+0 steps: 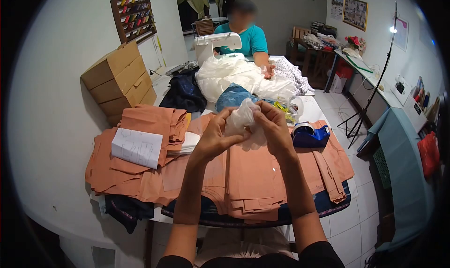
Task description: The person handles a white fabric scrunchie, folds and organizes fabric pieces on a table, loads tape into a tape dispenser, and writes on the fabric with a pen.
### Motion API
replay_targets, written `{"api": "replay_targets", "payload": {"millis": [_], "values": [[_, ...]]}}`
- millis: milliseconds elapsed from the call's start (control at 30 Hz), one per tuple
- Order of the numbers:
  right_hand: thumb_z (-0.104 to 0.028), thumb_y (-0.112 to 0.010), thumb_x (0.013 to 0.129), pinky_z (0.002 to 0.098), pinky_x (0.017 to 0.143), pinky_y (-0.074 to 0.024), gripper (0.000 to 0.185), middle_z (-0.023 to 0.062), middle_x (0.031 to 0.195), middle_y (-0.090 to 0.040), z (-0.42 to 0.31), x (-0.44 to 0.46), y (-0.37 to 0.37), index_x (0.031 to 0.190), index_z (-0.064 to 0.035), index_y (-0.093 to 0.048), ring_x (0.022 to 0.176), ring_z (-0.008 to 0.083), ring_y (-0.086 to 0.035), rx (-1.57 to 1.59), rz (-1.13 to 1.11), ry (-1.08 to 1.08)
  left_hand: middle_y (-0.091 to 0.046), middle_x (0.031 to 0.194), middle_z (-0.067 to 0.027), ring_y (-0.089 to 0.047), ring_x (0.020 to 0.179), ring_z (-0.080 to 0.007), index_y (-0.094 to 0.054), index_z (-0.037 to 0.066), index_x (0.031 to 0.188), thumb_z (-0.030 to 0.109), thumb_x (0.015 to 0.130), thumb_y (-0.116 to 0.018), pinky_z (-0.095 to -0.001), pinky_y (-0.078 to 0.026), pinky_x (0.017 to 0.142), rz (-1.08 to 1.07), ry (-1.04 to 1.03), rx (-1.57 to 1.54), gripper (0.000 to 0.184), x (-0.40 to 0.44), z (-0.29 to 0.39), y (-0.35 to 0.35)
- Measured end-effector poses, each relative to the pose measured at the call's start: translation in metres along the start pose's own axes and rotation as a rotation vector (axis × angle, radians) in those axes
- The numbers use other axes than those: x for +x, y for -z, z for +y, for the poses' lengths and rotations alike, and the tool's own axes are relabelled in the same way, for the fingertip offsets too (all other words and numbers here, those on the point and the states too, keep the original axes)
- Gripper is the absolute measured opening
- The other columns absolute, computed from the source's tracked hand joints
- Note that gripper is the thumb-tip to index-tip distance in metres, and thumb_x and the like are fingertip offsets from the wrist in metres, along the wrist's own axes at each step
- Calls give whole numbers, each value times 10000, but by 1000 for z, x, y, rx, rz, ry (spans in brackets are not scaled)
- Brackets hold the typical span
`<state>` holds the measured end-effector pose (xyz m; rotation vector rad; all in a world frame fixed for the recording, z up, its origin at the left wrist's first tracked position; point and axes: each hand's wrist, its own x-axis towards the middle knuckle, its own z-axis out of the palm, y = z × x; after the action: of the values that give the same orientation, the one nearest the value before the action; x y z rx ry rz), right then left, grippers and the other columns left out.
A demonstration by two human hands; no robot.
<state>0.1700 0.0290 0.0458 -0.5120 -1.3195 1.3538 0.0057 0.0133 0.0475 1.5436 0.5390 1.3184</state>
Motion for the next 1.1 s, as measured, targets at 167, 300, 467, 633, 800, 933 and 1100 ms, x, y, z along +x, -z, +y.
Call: {"api": "replay_targets", "payload": {"millis": [167, 300, 467, 633, 800, 933, 1100], "values": [[-126, -577, 906, 273, 778, -468, 202, 29, 902, -597, -4, 4, 2, 1065, -5, -604, 848, 79, -554, -199, 189, 241, -630, 1044, -93, -624, 956, -157, -547, -9, 1143, -18, 784, -652, -305, -503, 850, 199, 24, -62, 375, 3, -13, 17], [-133, -605, 898, 268, 805, -465, 205, 31, 960, -606, 1, 4, 2, 1066, -18, -620, 925, 88, -556, -431, 94, 290, -624, 1050, -96, -627, 967, -178, -534, -14, 1106, -18, 795, -654, -309, -499, 874, 341, -103, -304, 333, 4, -17, 16], [-178, -621, 907, 255, 756, -480, 203, 32, 939, -642, 6, 3, 2, 1037, -23, -641, 843, 97, -590, -173, 7, 254, -625, 1049, -94, -622, 973, -181, -552, -16, 1081, 4, 810, -637, -316, -500, 869, 271, -143, -299, 284, 3, -10, 3], [-162, -641, 890, 237, 737, -489, 194, 26, 883, -664, -1, 1, 2, 995, 1, -638, 768, 86, -621, 198, 110, 87, -631, 1020, -117, -624, 963, -198, -496, -38, 1182, 92, 841, -616, -340, -467, 932, -84, -10, -590, 384, 0, -4, 10], [-170, -616, 911, 238, 716, -503, 217, 40, 910, -676, 2, 0, 7, 1036, 7, -633, 807, 79, -629, 32, 57, 141, -633, 1026, -92, -613, 915, -147, -577, 5, 1047, 128, 848, -632, -334, -499, 820, 89, 156, -145, 240, -1, -7, -3], [-152, -631, 898, 238, 744, -502, 236, 39, 930, -667, -10, 1, 10, 1071, 7, -611, 838, 100, -631, 216, 28, 49, -608, 1089, -112, -617, 974, -186, -529, -10, 1141, 145, 845, -629, -344, -483, 885, 172, 95, -187, 350, 3, -19, 7], [-166, -676, 856, 254, 797, -497, 346, 80, 1068, -627, -11, -4, -9, 1141, -6, -563, 977, 139, -600, 132, 59, 161, -592, 1119, -106, -606, 971, -178, -554, 1, 1116, 124, 830, -642, -321, -470, 880, 344, -95, -407, 324, 7, -24, 5]]}}
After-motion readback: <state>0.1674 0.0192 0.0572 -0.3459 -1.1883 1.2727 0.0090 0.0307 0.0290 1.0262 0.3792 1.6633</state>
